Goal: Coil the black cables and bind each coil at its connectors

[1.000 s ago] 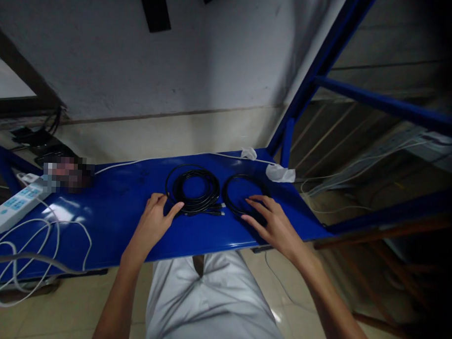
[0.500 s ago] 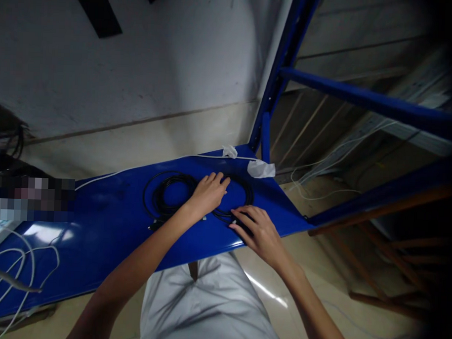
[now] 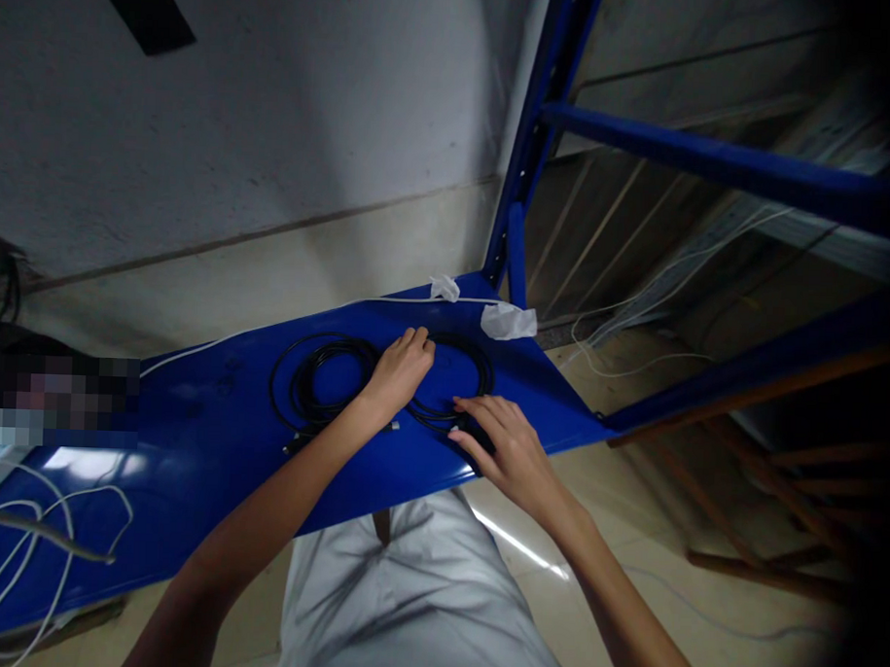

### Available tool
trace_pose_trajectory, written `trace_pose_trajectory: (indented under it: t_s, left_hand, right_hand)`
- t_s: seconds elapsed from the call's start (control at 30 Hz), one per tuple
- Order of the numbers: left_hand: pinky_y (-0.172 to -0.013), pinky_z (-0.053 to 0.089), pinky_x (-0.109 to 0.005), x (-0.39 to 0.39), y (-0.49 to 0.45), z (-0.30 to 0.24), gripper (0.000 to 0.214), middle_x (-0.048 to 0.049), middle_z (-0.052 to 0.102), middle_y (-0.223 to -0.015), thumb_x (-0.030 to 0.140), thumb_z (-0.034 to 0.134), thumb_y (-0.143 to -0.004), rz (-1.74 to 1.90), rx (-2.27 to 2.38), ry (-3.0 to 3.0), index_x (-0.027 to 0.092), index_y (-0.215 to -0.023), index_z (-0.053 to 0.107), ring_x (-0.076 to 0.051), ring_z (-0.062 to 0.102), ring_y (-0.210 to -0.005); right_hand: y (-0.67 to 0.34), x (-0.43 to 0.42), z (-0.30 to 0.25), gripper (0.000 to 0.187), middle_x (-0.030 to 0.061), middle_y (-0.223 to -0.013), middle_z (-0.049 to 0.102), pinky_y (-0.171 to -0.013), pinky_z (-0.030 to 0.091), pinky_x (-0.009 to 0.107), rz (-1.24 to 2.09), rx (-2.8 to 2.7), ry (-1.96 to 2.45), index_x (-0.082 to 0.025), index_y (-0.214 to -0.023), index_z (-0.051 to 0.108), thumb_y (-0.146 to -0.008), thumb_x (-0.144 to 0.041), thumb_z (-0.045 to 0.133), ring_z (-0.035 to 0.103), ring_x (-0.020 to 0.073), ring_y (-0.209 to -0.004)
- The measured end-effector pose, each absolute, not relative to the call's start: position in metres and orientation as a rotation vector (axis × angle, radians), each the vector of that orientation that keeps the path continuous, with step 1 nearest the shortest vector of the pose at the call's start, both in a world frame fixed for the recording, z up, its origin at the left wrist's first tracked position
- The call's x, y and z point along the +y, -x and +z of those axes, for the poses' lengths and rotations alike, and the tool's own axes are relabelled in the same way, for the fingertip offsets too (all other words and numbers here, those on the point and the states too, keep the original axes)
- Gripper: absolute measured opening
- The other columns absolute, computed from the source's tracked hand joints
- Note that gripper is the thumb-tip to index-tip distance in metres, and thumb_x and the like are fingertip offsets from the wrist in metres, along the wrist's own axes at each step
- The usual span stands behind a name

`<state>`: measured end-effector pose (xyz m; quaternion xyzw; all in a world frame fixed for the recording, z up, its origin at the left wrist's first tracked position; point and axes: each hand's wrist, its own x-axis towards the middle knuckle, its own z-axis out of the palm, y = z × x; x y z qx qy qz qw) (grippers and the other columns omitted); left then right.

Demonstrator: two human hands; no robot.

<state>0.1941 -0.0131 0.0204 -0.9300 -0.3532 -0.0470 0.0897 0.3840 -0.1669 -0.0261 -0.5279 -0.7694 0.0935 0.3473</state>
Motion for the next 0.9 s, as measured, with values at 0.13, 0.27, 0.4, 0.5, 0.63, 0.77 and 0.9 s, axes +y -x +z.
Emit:
trace_pose_trajectory:
  t_s: [0.13, 0.27, 0.4, 0.5, 0.63, 0.77, 0.9]
  left_hand:
    - [-0.099, 0.056, -0.041, -0.003, -0.195, 0.022, 0.03, -0.0202, 0.064, -0.126, -0.005, 0.046, -0.1, -0.124, -1.073, 2.773, 0.007, -0.119, 0.067, -0.032, 0.063, -0.12]
    - [-0.1, 0.056, -0.042, 0.004, -0.196, 0.025, 0.031, -0.0207, 0.064, -0.127, -0.003, 0.044, -0.101, -0.042, -1.026, 2.768, 0.006, -0.123, 0.065, -0.033, 0.063, -0.121]
    - [-0.1, 0.054, -0.041, 0.008, -0.193, 0.026, 0.033, -0.019, 0.063, -0.129, -0.003, 0.049, -0.097, -0.022, -0.98, 2.783, 0.008, -0.126, 0.062, -0.031, 0.062, -0.121]
    - [-0.099, 0.052, -0.041, 0.008, -0.188, 0.025, 0.03, -0.0171, 0.063, -0.125, -0.001, 0.051, -0.096, -0.09, -0.985, 2.849, 0.01, -0.12, 0.062, -0.031, 0.06, -0.118]
    - [-0.1, 0.05, -0.041, 0.009, -0.181, 0.024, 0.026, -0.0125, 0.068, -0.116, 0.001, 0.044, -0.1, -0.277, -1.088, 3.003, 0.016, -0.114, 0.06, -0.027, 0.062, -0.111]
    - [-0.096, 0.05, -0.037, 0.01, -0.178, 0.026, 0.022, -0.0067, 0.071, -0.103, 0.007, 0.042, -0.106, -0.614, -1.228, 3.22, 0.02, -0.112, 0.058, -0.023, 0.066, -0.1]
    - [-0.086, 0.052, -0.031, 0.01, -0.17, 0.037, 0.011, -0.0029, 0.071, -0.093, 0.023, 0.05, -0.111, -1.261, -1.351, 3.294, 0.02, -0.111, 0.061, -0.017, 0.068, -0.088]
  right_hand:
    - [-0.396, -0.136, -0.005, 0.036, 0.0131, -0.123, 0.077, -0.102, 0.057, 0.049, 0.266, -1.993, 1.422, -0.023, -0.146, 0.061, -0.114, -0.037, 0.054, 0.073, 0.0309, -0.115]
    - [-0.41, -0.08, 0.006, 0.038, 0.0175, -0.131, 0.072, -0.104, 0.056, 0.049, 0.201, -2.186, 1.431, -0.018, -0.14, 0.068, -0.107, -0.037, 0.066, 0.07, 0.0338, -0.119]
    - [-0.414, -0.041, 0.001, 0.029, 0.0152, -0.125, 0.072, -0.103, 0.054, 0.045, 0.268, -2.345, 1.313, -0.018, -0.128, 0.075, -0.104, -0.034, 0.073, 0.069, 0.0294, -0.112]
    - [-0.412, -0.035, -0.006, 0.016, 0.0131, -0.118, 0.072, -0.102, 0.052, 0.043, 0.277, -2.341, 1.271, -0.019, -0.114, 0.077, -0.108, -0.026, 0.064, 0.067, 0.0262, -0.107]
    - [-0.411, -0.041, -0.012, 0.019, 0.0126, -0.114, 0.073, -0.102, 0.051, 0.043, 0.295, -2.28, 1.261, -0.019, -0.11, 0.076, -0.11, -0.027, 0.059, 0.066, 0.0263, -0.107]
    - [-0.413, -0.043, -0.013, 0.025, 0.0129, -0.111, 0.075, -0.094, 0.055, 0.04, 0.416, -2.151, 1.183, -0.019, -0.109, 0.078, -0.112, -0.032, 0.057, 0.07, 0.0253, -0.101]
    - [-0.417, -0.044, -0.008, 0.026, 0.0109, -0.106, 0.079, -0.09, 0.059, 0.041, 0.449, -1.858, 1.152, -0.021, -0.107, 0.083, -0.109, -0.039, 0.064, 0.074, 0.0247, -0.097]
